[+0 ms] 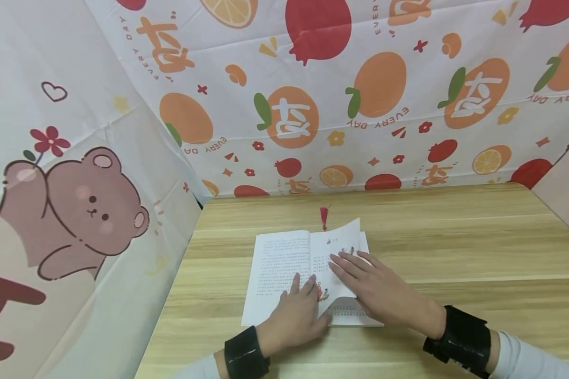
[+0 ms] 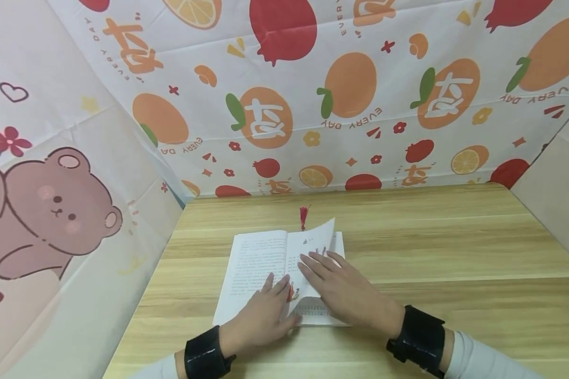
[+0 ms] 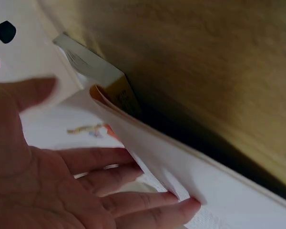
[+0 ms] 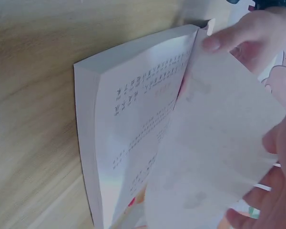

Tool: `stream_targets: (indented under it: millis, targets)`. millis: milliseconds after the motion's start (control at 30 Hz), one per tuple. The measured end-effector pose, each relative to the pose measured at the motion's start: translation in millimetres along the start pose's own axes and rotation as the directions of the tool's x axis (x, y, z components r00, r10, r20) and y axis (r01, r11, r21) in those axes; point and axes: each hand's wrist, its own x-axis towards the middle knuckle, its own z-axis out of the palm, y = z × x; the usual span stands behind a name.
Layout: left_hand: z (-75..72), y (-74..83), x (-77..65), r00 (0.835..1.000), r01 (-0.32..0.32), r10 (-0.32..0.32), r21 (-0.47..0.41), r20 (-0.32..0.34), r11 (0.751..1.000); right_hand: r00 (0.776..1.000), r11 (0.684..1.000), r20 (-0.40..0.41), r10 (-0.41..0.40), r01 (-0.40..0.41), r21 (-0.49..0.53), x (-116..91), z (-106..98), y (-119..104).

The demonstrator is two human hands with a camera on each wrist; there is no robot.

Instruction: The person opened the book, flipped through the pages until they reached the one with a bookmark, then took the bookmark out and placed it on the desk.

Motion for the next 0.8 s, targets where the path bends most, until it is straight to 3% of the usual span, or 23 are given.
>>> stream_targets:
  millis: [67, 167, 233, 300, 400, 467, 533, 600, 700, 800]
  targets:
    - [1.3, 0.8, 0.4, 0.999, 0.011, -0.011, 0.003, -0.032, 1.0, 0.998, 1.0, -0.063, 0.007, -0.006, 0.01, 0.9, 0.8, -2.1]
    - [2.2, -0.7, -0.4, 0.987, -0.008, 0.011, 0.018, -0.163, 1.0, 0.99, 0.999, -0.132, 0.05, -0.047, 0.025, -1.1, 3.5, -1.9]
    - [2.2, -2.7, -2.7, 0.961, -0.017, 0.03, 0.052, -0.273, 0.999, 0.988, 0.995, -0.127, 0.093, -0.089, 0.037, -3.9, 5.3, -0.7]
    - [0.8, -4.5, -6.1, 0.923, -0.016, 0.069, 0.141, -0.38, 0.99, 0.99, 0.992, -0.076, 0.119, -0.115, 0.049, -7.5, 6.8, 0.8]
    - [-0.9, -8.8, -10.6, 0.886, 0.04, 0.127, 0.347, -0.445, 0.937, 0.989, 0.984, 0.071, 0.132, -0.14, 0.112, -14.2, 8.2, 1.0]
    - [-2.0, -12.7, -12.2, 0.877, 0.078, 0.175, 0.49, -0.448, 0.868, 0.979, 0.975, 0.164, 0.121, -0.148, 0.165, -18.8, 9.0, 0.9]
    - [-3.9, -15.8, -12.6, 0.886, 0.101, 0.198, 0.593, -0.418, 0.799, 0.964, 0.964, 0.239, 0.117, -0.168, 0.208, -22.6, 9.2, 1.1]
    - [-6.7, -18.0, -12.7, 0.905, 0.108, 0.188, 0.632, -0.382, 0.767, 0.954, 0.957, 0.28, 0.109, -0.177, 0.23, -25.2, 9.3, 1.7]
    - [-12.7, -19.0, -12.5, 0.936, 0.116, 0.116, 0.603, -0.331, 0.789, 0.945, 0.954, 0.31, 0.101, -0.181, 0.24, -27.8, 9.6, 3.1]
    - [-17.5, -20.0, -12.2, 0.951, 0.115, 0.065, 0.542, -0.302, 0.833, 0.94, 0.953, 0.327, 0.098, -0.184, 0.241, -29.6, 10.2, 4.5]
